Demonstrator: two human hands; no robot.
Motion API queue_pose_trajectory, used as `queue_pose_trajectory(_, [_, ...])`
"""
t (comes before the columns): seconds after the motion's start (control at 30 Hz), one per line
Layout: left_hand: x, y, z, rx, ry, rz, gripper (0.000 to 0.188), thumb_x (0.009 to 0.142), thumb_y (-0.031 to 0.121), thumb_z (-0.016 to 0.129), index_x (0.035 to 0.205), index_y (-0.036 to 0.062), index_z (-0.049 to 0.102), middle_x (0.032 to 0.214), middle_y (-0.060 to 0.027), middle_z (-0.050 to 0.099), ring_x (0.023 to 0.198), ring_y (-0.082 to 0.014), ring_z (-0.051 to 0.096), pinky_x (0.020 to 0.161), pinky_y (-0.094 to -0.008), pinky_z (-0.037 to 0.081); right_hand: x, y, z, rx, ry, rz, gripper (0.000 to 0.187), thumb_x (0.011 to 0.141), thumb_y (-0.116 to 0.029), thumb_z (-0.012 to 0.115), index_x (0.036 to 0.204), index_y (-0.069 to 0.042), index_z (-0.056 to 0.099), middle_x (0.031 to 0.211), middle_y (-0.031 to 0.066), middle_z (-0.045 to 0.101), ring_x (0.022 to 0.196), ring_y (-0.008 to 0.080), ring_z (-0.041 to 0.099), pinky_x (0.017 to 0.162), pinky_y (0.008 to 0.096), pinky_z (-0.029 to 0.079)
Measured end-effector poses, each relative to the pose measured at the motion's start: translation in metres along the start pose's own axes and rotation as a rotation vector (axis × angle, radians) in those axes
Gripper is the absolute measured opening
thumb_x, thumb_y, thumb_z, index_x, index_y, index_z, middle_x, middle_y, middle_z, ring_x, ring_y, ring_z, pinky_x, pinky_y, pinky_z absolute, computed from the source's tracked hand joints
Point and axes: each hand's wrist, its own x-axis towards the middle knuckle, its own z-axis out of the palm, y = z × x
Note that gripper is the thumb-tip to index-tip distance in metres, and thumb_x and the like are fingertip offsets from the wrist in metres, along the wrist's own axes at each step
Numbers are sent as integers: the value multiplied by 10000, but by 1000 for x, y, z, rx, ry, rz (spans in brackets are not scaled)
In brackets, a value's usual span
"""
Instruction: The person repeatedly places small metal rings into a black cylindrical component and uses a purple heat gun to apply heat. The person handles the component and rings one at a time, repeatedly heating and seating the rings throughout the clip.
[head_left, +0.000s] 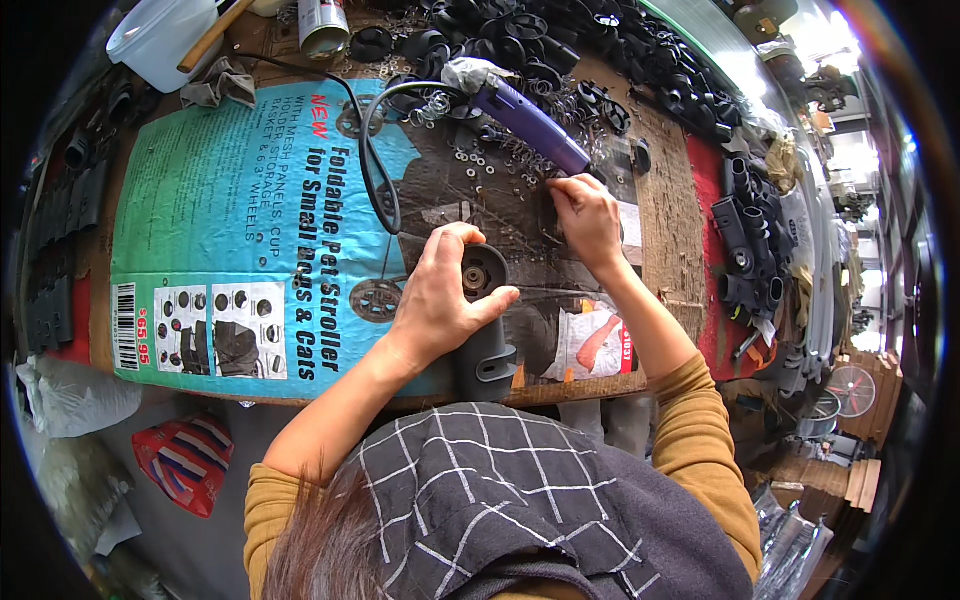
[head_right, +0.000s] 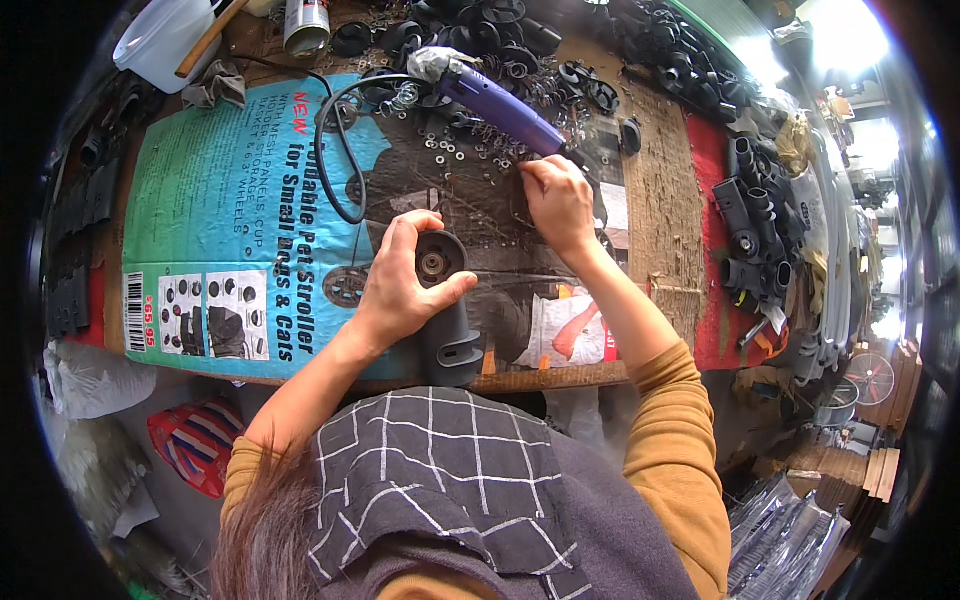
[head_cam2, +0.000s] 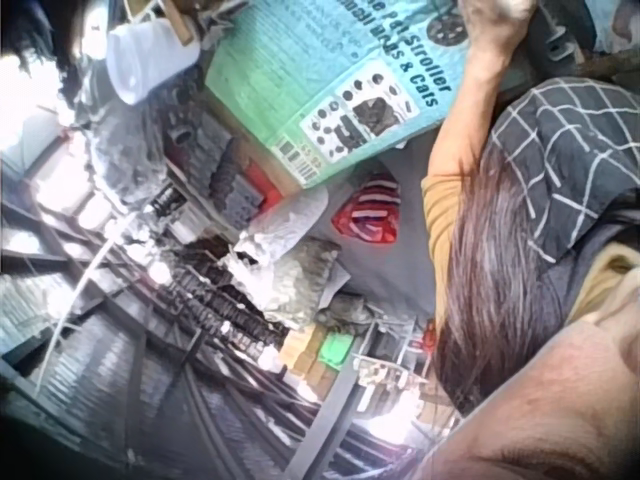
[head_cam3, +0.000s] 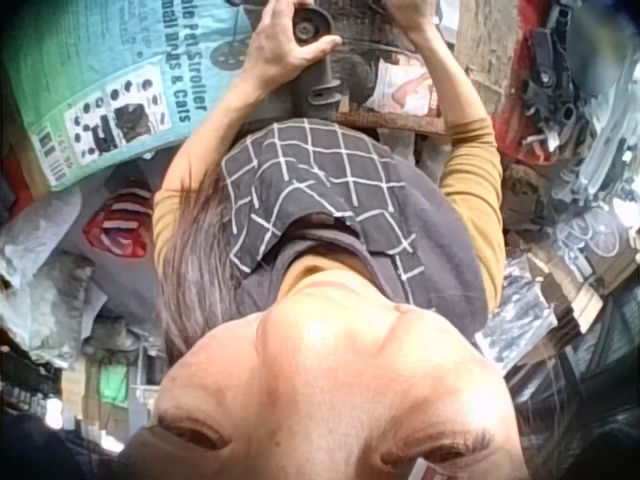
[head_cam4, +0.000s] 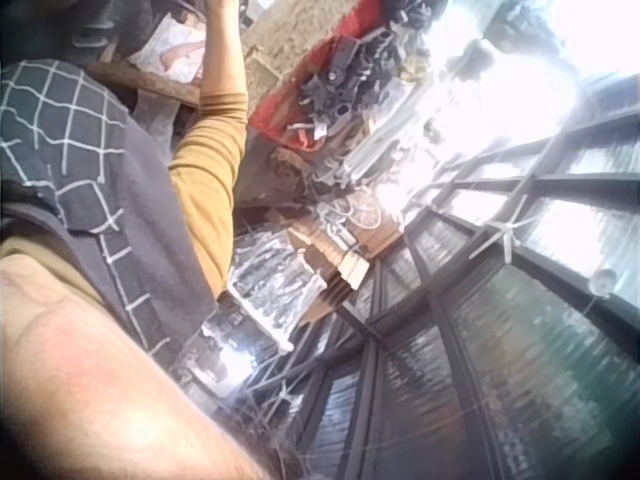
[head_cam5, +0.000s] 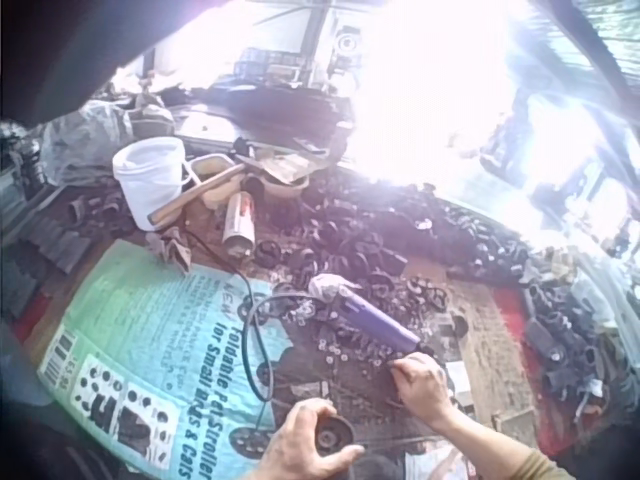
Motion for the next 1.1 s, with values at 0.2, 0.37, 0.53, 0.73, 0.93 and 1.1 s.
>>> queue_pose_trajectory(0.2, [5, 3, 4, -12, -41, -37, 662, 707, 281, 830, 1184, 3, 464, 1135, -174, 529, 1056, -315, 547, 934, -389, 445, 15, 22, 10, -119, 84, -147, 142, 860, -141, 636, 926, -42, 714, 889, 128, 663, 847, 331, 640, 769, 401, 504])
queue_pose_trajectory(0.37, [7, 3, 6, -20, -49, -37, 663, 712, 283, 827, 1186, -4, 463, 1131, -179, 529, 1074, -325, 537, 945, -393, 437, 32, 27, 12, -210, 74, -153, 128, 840, -176, 648, 873, -69, 711, 854, 105, 620, 877, 318, 613, 783, 419, 496])
queue_pose_trajectory(0.53, [7, 1, 7, 15, -30, 15, 653, 718, 300, 816, 1181, 12, 457, 1152, -191, 512, 1034, -353, 558, 893, -409, 472, 40, 28, 20, -284, 107, -243, 103, 820, -186, 674, 826, -85, 688, 860, 83, 605, 921, 296, 584, 806, 419, 468])
queue_pose_trajectory(0.73, [5, -2, 10, 21, 104, 193, 571, 759, 230, 794, 1194, 40, 477, 1239, -197, 468, 1176, -375, 479, 954, -441, 440, 16, -20, -10, -51, 48, -243, 123, 814, -183, 698, 791, -72, 651, 852, 91, 612, 908, 286, 560, 789, 402, 422])
queue_pose_trajectory(0.93, [0, -5, 14, -40, 58, 174, 188, 804, 125, 738, 930, 54, 617, 1335, -175, 440, 1217, -366, 446, 1002, -452, 390, -34, -59, -33, 278, -356, -122, 189, 777, -203, 751, 725, -57, 643, 774, 87, 603, 785, 263, 567, 723, 391, 441])
queue_pose_trajectory(1.1, [-1, -4, 13, -60, 14, 138, 152, 803, 119, 747, 818, 40, 618, 1295, -149, 504, 1198, -325, 474, 990, -399, 398, 52, -12, -18, -80, 81, -222, 321, 804, -185, 704, 1085, -56, 619, 1025, 137, 627, 974, 320, 573, 875, 419, 448])
